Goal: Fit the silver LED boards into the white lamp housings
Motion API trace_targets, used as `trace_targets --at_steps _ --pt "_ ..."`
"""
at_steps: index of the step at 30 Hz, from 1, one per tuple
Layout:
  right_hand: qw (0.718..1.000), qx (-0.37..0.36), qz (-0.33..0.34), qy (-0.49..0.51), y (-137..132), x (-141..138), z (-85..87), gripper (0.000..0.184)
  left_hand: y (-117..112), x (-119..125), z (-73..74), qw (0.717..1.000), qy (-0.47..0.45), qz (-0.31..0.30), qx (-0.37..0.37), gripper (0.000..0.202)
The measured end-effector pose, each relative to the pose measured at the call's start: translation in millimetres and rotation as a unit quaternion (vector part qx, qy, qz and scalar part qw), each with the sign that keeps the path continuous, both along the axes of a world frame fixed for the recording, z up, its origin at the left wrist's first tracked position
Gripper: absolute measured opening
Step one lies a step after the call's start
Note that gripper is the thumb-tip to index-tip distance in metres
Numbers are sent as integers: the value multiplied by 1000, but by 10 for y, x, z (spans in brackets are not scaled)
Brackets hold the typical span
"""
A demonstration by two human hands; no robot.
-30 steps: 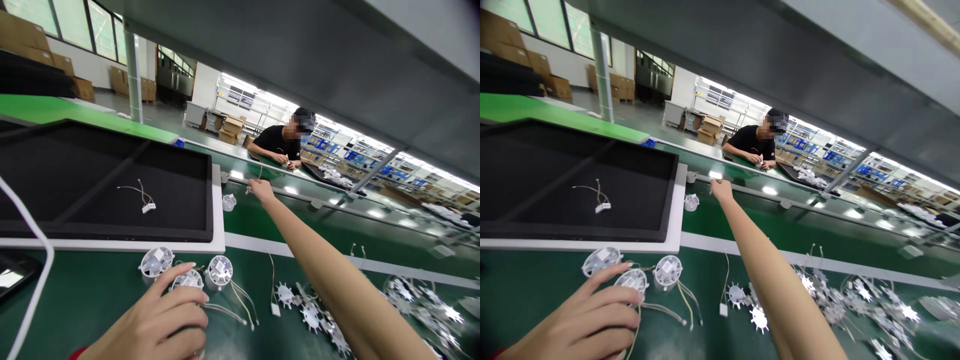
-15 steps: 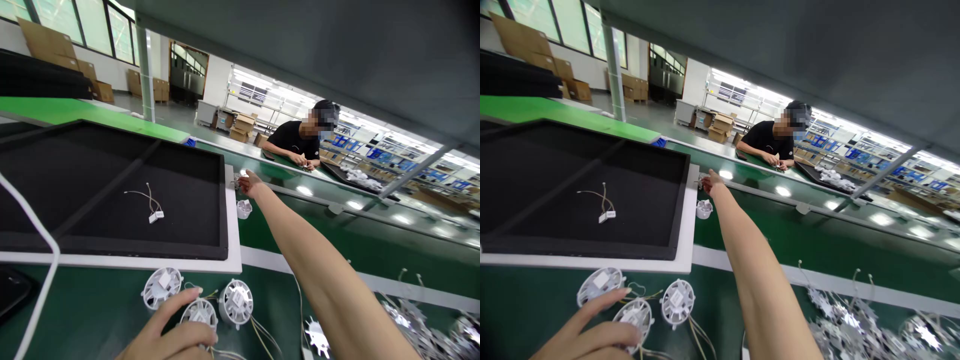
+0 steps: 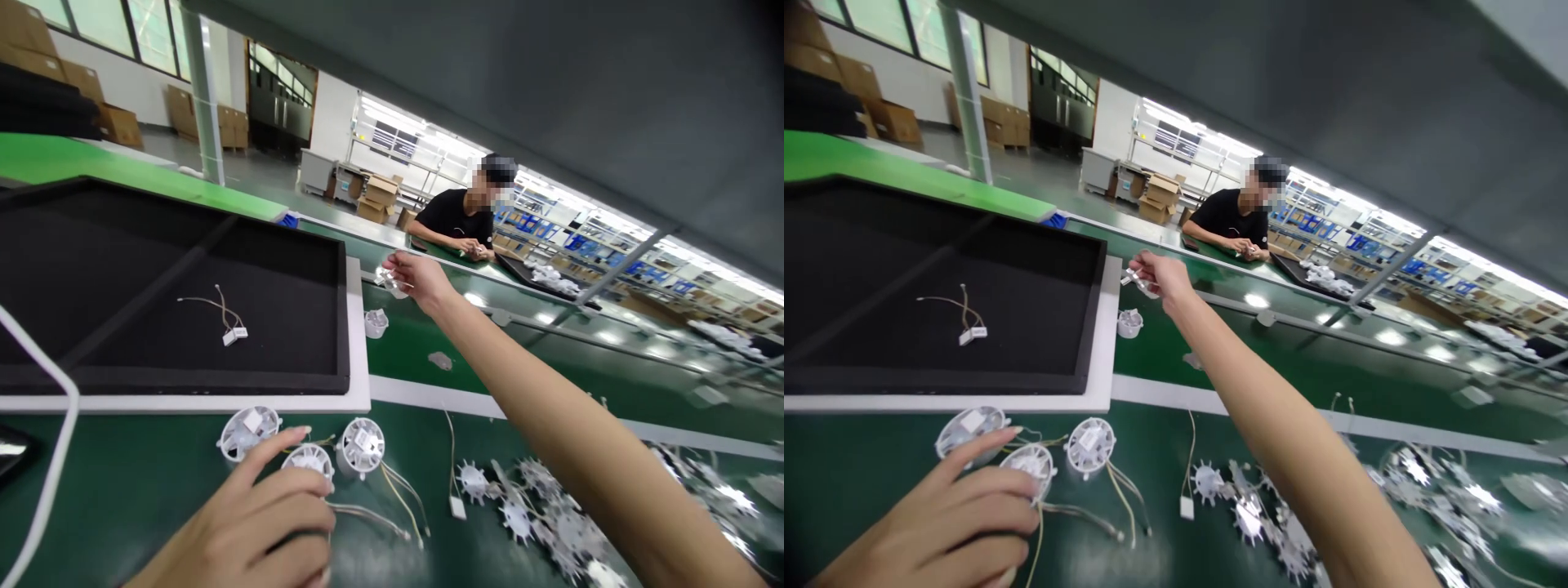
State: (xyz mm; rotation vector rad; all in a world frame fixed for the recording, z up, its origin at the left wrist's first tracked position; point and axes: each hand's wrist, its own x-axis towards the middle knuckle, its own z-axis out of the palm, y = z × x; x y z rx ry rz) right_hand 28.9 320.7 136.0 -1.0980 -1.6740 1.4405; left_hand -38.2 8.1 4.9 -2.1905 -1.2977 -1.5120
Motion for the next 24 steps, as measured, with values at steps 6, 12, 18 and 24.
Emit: trace_targets --at_steps 6,12,18,24 --pt "984 48 166 -34 -1046 923 328 33 -95 -217 -14 992 -51 71 -87 35" --pt "887 -15 418 -195 -1852 1649 133 34 -207 -73 -17 979 -135 -30 -152 55" --pt "857 92 478 -166 -1998 1864 -271 41 -191 102 187 989 33 -113 -91 33" --pt "938 129 297 -123 -1894 1986 -377 22 -227 121 100 978 15 -135 -161 22"
